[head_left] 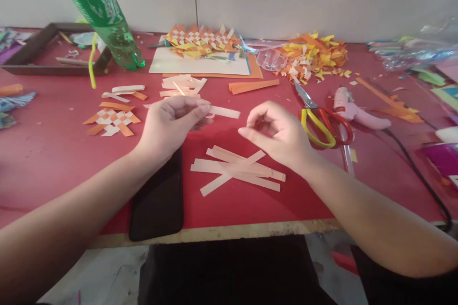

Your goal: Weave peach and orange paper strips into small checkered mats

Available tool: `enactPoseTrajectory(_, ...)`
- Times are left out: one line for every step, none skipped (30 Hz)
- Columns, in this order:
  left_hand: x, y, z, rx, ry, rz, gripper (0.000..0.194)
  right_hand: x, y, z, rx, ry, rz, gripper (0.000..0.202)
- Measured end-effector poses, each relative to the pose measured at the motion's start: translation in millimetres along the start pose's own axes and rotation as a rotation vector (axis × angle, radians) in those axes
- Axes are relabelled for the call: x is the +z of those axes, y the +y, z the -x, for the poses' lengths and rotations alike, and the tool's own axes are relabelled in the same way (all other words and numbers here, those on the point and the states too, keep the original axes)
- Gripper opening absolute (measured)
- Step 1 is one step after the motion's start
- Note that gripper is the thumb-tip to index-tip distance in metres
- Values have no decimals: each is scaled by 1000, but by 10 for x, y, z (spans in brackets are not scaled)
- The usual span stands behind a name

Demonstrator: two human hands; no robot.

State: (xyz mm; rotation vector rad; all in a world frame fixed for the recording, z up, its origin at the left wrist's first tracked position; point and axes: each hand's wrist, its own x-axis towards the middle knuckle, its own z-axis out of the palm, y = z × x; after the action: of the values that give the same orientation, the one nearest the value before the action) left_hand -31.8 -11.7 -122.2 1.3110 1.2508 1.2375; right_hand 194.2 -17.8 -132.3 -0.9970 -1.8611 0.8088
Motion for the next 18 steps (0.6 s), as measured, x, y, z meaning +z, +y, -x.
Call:
enactPoseTrajectory(-32,2,-29,60,29,-79,18,-8,-9,2,-67,-65,107,13)
enactPoseTrajectory(-68,3,-61,124,59,-170,15,-15,-21,7,-122,-146,198,13)
enactPoseTrajectory(-106,-1,-96,182,88,-268,13,-19,-36,15,-155,-233,267,14)
enactPoseTrajectory(-145,-11,-131,238,120,-368,11,-19,-51,24,-159,-310,304,15)
enactPoseTrajectory(-180,-27,-166,290,156,-463,10,-16,-64,35,-146,-372,320,16)
enactPoseTrajectory(-211,-49,-196,321,172,-554,10,-9,-74,46,-122,-420,325,16)
enactPoseTrajectory(-236,-74,-222,345,180,-630,10,-1,-80,55,-97,-457,327,17)
enactPoseTrajectory(-254,-100,-241,366,188,-689,18,8,-83,62,-73,-482,330,18)
enactPoseTrajectory(-265,-123,-250,383,177,-737,32,16,-84,67,-50,-498,333,18)
enactPoseTrajectory(-268,-139,-250,412,178,-762,46,22,-84,68,-26,-511,333,19)
enactPoseTrajectory(-265,-145,-240,440,175,-769,56,25,-84,67,-3,-523,328,19)
enactPoseTrajectory(-255,-140,-220,470,171,-761,63,27,-85,65,21,-536,318,19)
enactPoseTrajectory(-240,-124,-193,501,170,-742,65,26,-88,63,41,-546,306,20)
enactPoseTrajectory(-221,-99,-160,528,161,-718,64,24,-92,61,59,-554,295,21)
enactPoseTrajectory(-200,-68,-123,548,143,-699,61,20,-96,58,73,-562,282,21)
enactPoseTrajectory(-178,-33,-85,565,114,-681,57,15,-100,56,83,-566,267,20)
enactPoseTrajectory(-157,0,-48,564,66,-667,50,9,-103,52,90,-561,246,19)
enactPoseTrajectory(-138,30,-13,538,-17,-652,43,0,-106,48,98,-550,221,17)
